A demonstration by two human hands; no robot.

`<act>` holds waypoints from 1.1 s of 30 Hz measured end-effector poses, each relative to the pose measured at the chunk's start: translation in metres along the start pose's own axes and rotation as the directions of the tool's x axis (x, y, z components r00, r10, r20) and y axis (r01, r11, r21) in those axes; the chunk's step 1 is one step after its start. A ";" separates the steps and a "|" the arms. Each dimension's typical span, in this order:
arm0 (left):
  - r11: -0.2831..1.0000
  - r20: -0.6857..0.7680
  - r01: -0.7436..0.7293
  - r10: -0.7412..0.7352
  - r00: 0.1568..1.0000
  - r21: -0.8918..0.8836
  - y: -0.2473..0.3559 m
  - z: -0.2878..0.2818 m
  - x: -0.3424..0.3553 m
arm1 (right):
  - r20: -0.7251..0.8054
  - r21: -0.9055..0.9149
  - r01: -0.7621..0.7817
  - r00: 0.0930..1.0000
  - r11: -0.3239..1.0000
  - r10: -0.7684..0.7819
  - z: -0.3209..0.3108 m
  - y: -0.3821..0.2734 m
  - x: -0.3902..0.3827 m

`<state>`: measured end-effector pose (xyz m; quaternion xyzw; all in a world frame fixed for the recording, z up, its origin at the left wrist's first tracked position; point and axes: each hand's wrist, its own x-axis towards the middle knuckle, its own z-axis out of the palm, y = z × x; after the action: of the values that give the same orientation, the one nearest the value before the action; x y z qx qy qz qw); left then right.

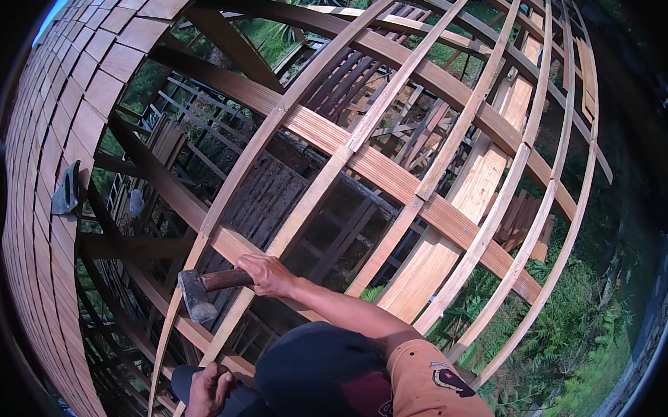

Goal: The person nails a wooden tile onto the roof rafters using a hammer.

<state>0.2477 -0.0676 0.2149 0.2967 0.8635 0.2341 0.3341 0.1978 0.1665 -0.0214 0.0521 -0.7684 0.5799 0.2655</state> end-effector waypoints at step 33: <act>0.779 -0.570 -0.505 0.238 0.786 -0.371 0.098 0.170 0.450 | -0.502 0.119 -0.706 0.564 0.698 0.656 -0.220 -0.054 -0.133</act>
<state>0.1340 0.3380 -0.0371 0.2991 0.7474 0.5824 0.1130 0.4090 0.3209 0.0037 -0.4159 -0.6563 0.5915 0.2157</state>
